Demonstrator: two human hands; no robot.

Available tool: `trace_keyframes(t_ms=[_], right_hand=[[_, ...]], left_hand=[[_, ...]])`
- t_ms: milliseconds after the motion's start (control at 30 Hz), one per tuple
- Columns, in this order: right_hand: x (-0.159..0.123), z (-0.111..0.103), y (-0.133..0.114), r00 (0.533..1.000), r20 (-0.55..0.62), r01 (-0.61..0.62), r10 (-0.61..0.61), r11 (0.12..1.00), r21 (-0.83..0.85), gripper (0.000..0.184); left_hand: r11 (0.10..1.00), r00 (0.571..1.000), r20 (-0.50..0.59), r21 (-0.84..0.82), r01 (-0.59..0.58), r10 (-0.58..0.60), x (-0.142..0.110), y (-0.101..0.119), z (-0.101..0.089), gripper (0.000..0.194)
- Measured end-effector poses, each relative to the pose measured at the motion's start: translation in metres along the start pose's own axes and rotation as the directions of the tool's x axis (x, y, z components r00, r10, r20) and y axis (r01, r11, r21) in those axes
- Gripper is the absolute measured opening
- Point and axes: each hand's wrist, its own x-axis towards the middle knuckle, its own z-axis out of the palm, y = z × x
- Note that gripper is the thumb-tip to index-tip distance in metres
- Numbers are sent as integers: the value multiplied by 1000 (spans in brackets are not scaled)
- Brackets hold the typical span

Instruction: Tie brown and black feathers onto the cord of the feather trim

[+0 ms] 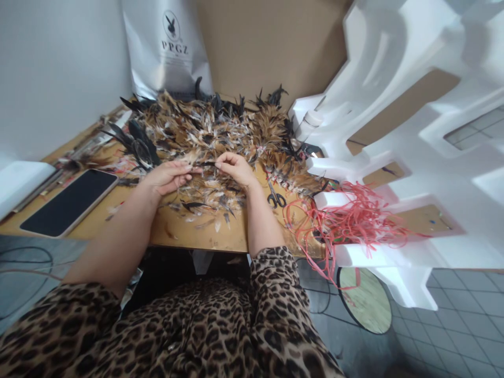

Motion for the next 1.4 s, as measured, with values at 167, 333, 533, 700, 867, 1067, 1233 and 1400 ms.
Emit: trace_keyframes(t_ms=[167,333,533,700,867,1067,1233,1400], right_hand=[[2,2,0,1000,-25,10,-11,998,-56,33],[6,9,3,989,-149,19,-17,1000,13,32],[9,32,7,967,-245,-34,68,990,138,35],[9,51,13,984,-129,-103,120,986,131,38],[9,57,13,996,-68,-53,65,985,165,40],[9,52,12,992,-121,-10,24,993,115,33],[9,46,12,974,-222,-33,40,999,34,38],[9,47,13,974,-212,-80,78,997,0,40]], left_hand=[[997,995,78,-22,70,-68,1,-2,-1,7],[997,997,-7,-21,-79,79,5,-5,1,8],[960,967,-113,-142,-242,227,7,-2,2,6],[940,1000,9,-340,-7,11,-1,3,5,12],[929,988,115,-344,135,-101,-5,1,11,13],[989,995,97,-143,32,-18,3,-6,5,9],[995,993,-57,5,-103,103,6,-8,4,11],[990,997,-12,119,-78,80,6,-11,6,15]])
